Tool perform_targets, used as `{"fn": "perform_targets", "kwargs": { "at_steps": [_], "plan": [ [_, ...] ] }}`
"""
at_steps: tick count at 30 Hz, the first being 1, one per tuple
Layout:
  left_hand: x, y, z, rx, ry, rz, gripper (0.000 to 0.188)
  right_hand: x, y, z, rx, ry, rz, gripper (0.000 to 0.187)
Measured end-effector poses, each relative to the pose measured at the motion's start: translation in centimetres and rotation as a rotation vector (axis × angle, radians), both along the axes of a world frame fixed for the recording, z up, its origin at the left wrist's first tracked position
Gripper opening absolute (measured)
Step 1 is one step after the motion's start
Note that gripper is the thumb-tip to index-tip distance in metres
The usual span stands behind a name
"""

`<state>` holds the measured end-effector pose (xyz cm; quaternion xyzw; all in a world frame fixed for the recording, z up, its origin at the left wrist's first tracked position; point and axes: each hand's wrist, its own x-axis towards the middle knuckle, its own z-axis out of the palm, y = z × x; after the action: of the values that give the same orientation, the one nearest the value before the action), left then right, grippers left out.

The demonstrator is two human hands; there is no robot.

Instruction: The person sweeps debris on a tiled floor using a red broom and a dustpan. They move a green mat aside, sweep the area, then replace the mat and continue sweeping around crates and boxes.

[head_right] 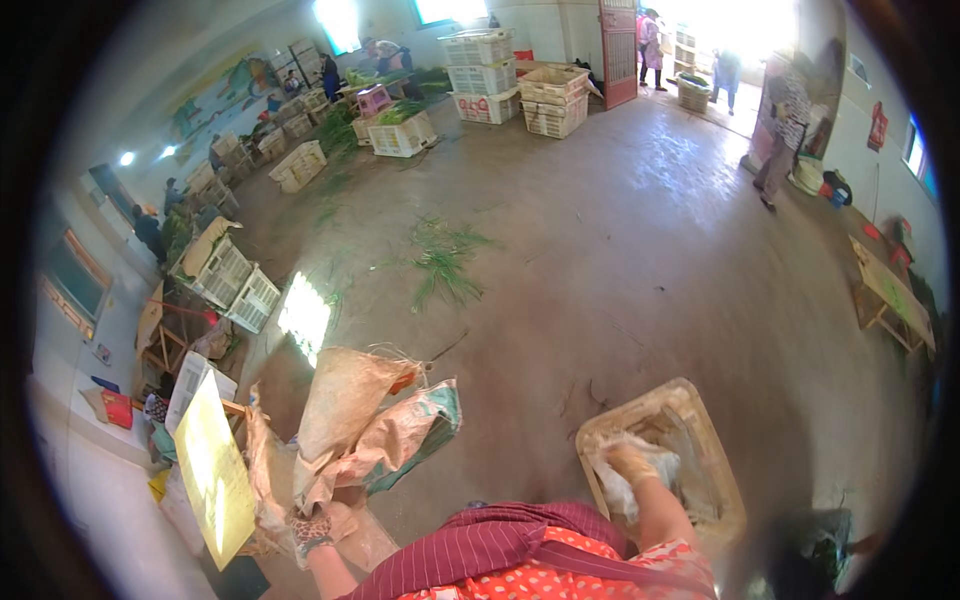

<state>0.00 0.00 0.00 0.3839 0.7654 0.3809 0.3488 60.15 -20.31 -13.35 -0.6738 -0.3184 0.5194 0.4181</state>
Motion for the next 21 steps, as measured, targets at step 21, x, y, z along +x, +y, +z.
{"fn": "perform_targets", "kwargs": {
  "at_steps": [21],
  "plan": [
    [32.4,50.5,-2.4,0.153,-0.543,-0.154,0.031,15.4,9.5,-2.0,-1.069,-0.047,-0.497,0.031]
  ]
}}
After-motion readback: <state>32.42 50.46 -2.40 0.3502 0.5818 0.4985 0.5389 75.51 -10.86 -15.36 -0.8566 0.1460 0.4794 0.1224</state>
